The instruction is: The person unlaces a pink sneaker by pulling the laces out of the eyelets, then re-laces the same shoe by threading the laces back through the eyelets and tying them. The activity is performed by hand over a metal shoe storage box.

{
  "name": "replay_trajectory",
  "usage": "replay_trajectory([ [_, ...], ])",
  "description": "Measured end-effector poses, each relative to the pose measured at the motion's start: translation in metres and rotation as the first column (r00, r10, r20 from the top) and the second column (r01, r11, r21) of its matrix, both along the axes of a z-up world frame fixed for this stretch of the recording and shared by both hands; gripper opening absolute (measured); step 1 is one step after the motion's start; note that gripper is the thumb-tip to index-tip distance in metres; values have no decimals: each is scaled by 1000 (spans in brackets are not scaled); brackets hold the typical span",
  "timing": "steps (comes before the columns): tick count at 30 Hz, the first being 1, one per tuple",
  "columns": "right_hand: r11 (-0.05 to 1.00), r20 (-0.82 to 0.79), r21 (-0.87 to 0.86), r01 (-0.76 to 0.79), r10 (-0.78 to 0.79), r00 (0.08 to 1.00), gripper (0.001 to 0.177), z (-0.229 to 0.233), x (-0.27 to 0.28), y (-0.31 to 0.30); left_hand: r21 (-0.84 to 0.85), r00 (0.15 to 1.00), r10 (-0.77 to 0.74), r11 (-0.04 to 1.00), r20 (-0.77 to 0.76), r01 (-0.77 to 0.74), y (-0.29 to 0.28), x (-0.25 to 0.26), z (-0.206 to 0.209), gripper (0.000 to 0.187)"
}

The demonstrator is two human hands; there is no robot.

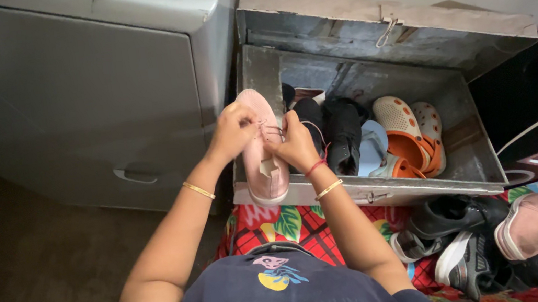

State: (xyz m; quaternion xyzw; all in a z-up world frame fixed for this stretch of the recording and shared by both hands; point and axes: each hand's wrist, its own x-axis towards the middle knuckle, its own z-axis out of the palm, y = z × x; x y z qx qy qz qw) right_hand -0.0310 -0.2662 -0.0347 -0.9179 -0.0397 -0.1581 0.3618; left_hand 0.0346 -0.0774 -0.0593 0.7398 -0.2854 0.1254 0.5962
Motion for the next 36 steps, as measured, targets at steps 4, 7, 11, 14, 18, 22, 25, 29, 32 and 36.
replay_trajectory([
  [4, 991, -28, 112, 77, -74, 997, 58, -4, -1, 0, -213, 887, -268, 957, -375, 199, 13, 1, 11, 18],
  [7, 987, 19, 147, 58, -61, 998, 55, -12, -3, 1, 405, 987, 82, 914, -139, -19, 13, -12, 19, 28],
  [11, 985, 36, 151, 79, -85, 996, 55, -17, -3, 6, 629, 994, 111, 772, 17, -97, 17, -24, 24, 29],
  [14, 979, 24, 181, 91, -97, 995, 53, -17, -6, 1, -38, 878, -278, 957, -391, 287, 41, -16, 28, 26],
  [18, 970, 0, 228, 78, -80, 997, 52, -20, -5, 2, -660, 613, -733, 620, -295, 424, 87, -11, 39, 35],
  [22, 969, -13, 221, 107, -107, 994, 51, -25, -1, 1, -122, 645, -382, 904, -661, 410, 86, -27, 49, 23],
  [25, 960, -5, 276, 57, -58, 998, 52, -30, 3, -2, -235, 691, -461, 885, -557, 402, 93, -34, 56, 29],
  [29, 941, -33, 336, 37, -28, 999, 51, -38, 5, -5, -489, 710, -638, 741, -298, 460, 117, -34, 53, 35],
  [32, 927, -36, 376, 8, 6, 999, 50, -42, 10, -4, -668, 747, -656, 603, -104, 436, 114, -36, 42, 40],
  [36, 901, -60, 434, -20, 52, 997, 49, -47, 14, -7, -890, 765, -641, 312, 61, 332, 96, -36, 25, 39],
])
